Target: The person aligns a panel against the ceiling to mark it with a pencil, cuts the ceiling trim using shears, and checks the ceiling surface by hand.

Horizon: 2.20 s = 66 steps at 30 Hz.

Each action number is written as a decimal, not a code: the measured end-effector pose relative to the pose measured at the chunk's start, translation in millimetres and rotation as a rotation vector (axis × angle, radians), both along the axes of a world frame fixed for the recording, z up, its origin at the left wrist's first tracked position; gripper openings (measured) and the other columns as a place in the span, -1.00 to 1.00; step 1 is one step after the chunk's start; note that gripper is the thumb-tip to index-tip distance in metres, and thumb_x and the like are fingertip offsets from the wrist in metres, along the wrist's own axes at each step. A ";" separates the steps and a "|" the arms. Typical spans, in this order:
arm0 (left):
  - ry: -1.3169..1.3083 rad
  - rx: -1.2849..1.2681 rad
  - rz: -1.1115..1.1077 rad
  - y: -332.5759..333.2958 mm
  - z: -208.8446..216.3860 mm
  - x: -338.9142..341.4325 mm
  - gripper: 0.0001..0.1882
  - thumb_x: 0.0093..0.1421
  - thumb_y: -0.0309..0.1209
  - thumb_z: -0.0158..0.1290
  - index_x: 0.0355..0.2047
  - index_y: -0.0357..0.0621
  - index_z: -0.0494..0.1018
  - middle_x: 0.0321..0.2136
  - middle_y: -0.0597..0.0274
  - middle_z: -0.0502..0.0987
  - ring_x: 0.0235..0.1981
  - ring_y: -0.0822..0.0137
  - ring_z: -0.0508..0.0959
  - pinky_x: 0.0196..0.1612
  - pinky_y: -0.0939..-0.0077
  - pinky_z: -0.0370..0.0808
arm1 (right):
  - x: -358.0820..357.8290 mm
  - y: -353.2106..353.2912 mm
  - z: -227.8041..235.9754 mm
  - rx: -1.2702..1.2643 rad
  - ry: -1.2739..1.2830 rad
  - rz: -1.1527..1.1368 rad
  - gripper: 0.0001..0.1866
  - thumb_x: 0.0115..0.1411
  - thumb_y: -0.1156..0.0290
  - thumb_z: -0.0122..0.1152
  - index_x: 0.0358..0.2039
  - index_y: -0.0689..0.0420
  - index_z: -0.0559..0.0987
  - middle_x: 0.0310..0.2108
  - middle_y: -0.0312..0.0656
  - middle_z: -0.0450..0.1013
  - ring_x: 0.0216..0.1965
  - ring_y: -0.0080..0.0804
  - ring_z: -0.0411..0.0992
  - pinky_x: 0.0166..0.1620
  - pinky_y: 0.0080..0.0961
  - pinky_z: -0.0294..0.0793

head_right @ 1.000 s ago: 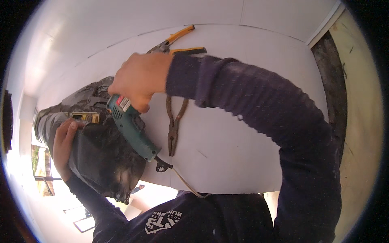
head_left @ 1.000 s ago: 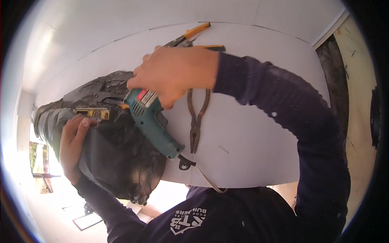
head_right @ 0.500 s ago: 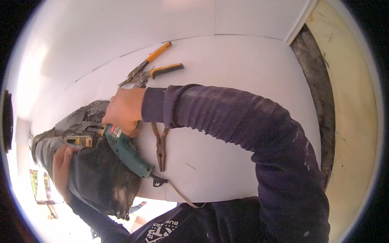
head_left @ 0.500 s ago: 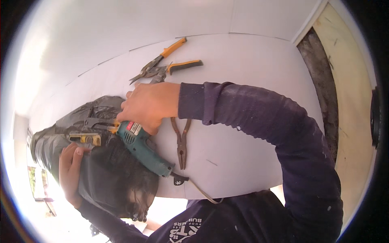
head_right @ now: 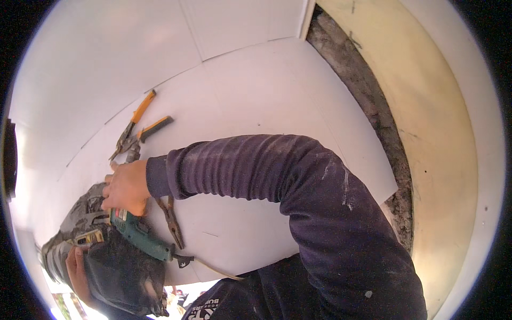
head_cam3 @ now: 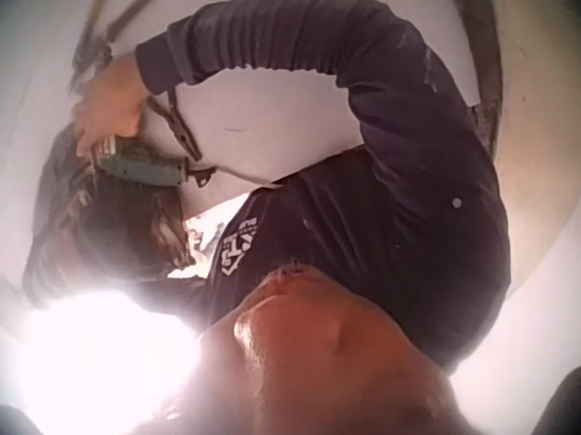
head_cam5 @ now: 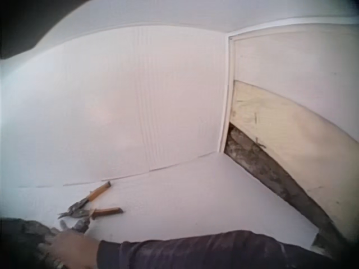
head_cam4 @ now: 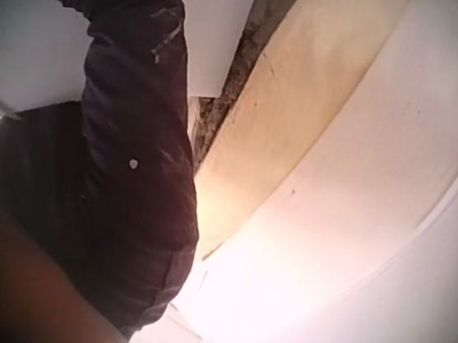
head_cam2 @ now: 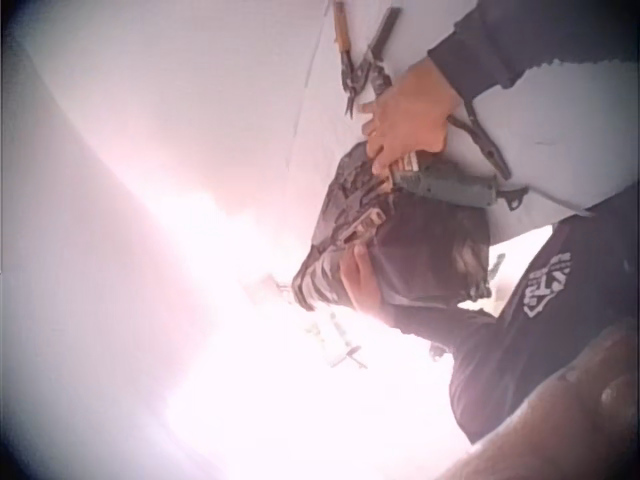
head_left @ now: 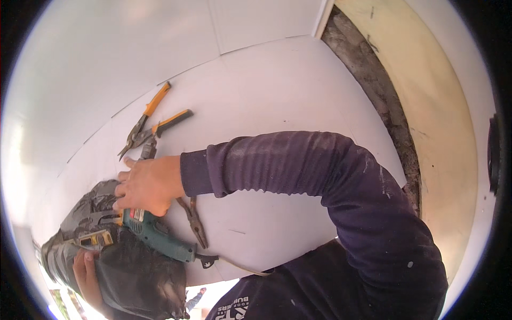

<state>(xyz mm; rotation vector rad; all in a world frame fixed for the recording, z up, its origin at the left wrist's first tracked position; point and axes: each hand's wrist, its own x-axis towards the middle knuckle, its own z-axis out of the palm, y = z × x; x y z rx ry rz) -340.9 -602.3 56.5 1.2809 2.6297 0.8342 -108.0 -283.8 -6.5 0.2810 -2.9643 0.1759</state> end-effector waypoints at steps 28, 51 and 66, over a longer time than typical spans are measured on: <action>-0.156 -0.043 -0.081 -17.2 -28.3 -78.4 -0.51 0.63 -0.07 -0.01 0.02 -0.35 0.60 -0.02 0.12 0.60 0.04 0.31 0.54 0.25 0.35 0.39 | 388.5 123.7 -47.1 0.200 -0.106 -1.685 -0.34 0.59 0.04 -0.10 0.52 0.20 0.30 0.55 0.00 0.25 0.58 0.11 0.14 0.59 0.04 0.09; -0.282 -0.089 -0.145 -14.3 -18.3 -82.4 -0.51 0.64 -0.08 -0.02 -0.04 -0.35 0.60 -0.04 0.10 0.60 0.02 0.30 0.55 0.22 0.32 0.43 | 334.6 0.1 -42.4 0.066 0.152 -1.003 -0.51 0.50 0.23 0.18 0.39 0.02 0.54 0.47 -0.08 0.38 0.49 -0.01 0.29 0.51 0.01 0.26; -0.075 -0.133 0.200 -36.6 3.6 -67.9 -0.54 0.57 -0.08 0.09 -0.02 -0.35 0.58 -0.03 0.08 0.61 0.04 0.27 0.56 0.23 0.29 0.44 | 368.0 1.3 -22.9 -0.141 0.107 -1.154 -0.54 0.39 0.21 0.32 0.24 0.07 0.62 0.42 -0.08 0.39 0.46 0.02 0.28 0.44 0.05 0.28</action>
